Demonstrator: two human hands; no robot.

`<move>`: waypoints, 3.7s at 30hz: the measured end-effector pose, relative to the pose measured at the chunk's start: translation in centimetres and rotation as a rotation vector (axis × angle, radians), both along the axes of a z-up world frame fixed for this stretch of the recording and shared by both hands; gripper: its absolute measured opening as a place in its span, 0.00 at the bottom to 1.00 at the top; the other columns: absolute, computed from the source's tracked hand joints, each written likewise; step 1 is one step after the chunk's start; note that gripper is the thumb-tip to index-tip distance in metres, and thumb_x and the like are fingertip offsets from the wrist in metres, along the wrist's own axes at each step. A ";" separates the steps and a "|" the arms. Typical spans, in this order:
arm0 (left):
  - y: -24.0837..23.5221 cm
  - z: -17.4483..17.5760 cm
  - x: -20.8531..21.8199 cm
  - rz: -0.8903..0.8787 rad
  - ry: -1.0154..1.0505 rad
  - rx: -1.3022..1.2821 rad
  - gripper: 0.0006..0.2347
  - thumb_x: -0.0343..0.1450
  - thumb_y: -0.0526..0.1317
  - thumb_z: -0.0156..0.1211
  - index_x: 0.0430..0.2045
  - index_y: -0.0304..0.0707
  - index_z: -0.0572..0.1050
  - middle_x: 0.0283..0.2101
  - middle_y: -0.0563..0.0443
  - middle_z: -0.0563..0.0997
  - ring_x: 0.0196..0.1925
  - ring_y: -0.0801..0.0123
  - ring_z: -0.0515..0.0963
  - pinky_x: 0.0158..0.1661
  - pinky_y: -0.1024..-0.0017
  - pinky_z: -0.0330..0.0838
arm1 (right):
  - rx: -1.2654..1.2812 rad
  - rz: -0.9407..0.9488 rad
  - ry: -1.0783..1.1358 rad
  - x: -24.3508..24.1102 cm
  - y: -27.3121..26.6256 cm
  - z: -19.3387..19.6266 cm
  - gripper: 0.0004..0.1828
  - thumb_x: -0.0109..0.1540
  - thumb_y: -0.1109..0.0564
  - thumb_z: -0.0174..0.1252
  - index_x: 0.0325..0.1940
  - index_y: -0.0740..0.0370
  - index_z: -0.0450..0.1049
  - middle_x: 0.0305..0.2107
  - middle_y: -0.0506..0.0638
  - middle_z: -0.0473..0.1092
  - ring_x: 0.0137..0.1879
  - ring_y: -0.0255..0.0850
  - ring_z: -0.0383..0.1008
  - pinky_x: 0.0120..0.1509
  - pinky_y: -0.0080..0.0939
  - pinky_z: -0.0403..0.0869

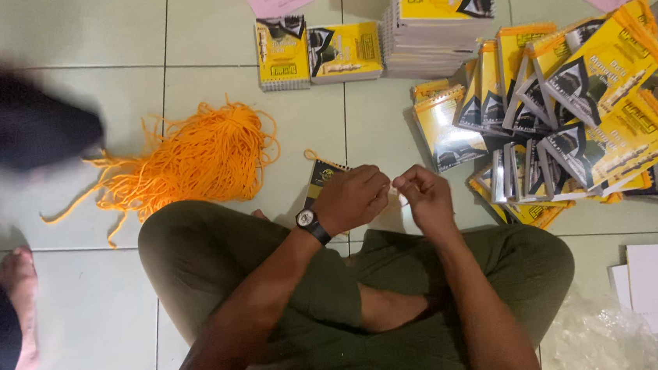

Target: The person sits on the floor and ties orange string around the spiral binding of small notebooks. They pull the string through the binding, wrap it around the cover, and tie a knot to secure it. The person handles the notebooks and string by hand, placing the finished items into a pile.

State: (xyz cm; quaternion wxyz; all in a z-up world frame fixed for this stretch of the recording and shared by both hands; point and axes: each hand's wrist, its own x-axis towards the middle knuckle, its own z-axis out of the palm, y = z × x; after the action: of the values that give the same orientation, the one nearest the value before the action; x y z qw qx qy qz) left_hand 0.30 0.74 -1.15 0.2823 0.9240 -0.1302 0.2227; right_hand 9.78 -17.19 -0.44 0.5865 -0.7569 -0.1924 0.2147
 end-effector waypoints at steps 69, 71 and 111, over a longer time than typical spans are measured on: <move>-6.4 6.5 -12.8 -0.241 1.174 -1.069 0.19 0.78 0.49 0.55 0.44 0.25 0.79 0.47 0.34 0.80 0.52 0.50 0.78 0.55 0.54 0.69 | 0.471 0.046 0.163 1.7 4.2 17.8 0.04 0.74 0.63 0.49 0.44 0.64 0.67 0.28 0.58 0.70 0.35 0.47 0.77 0.43 0.44 0.78; -4.4 4.9 -11.8 -0.114 1.106 -1.136 0.20 0.78 0.49 0.56 0.45 0.24 0.79 0.47 0.34 0.80 0.53 0.52 0.77 0.57 0.56 0.67 | 0.610 0.084 -0.003 -0.4 1.3 21.1 0.03 0.74 0.67 0.50 0.46 0.66 0.68 0.29 0.62 0.69 0.39 0.49 0.78 0.44 0.45 0.77; -4.8 6.0 -15.9 0.556 0.531 -0.649 0.13 0.80 0.33 0.47 0.60 0.34 0.67 0.36 0.28 0.79 0.27 0.47 0.81 0.24 0.57 0.75 | -0.050 0.066 -0.385 -16.6 1.9 1.7 0.06 0.72 0.59 0.53 0.51 0.61 0.73 0.41 0.55 0.73 0.46 0.56 0.77 0.48 0.56 0.77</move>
State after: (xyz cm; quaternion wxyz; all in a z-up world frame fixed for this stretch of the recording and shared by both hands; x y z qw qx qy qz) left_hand -15.63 -4.06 4.89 0.5084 0.8131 0.2734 0.0755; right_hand -6.80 -15.29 1.25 0.5128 -0.7915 -0.3201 0.0898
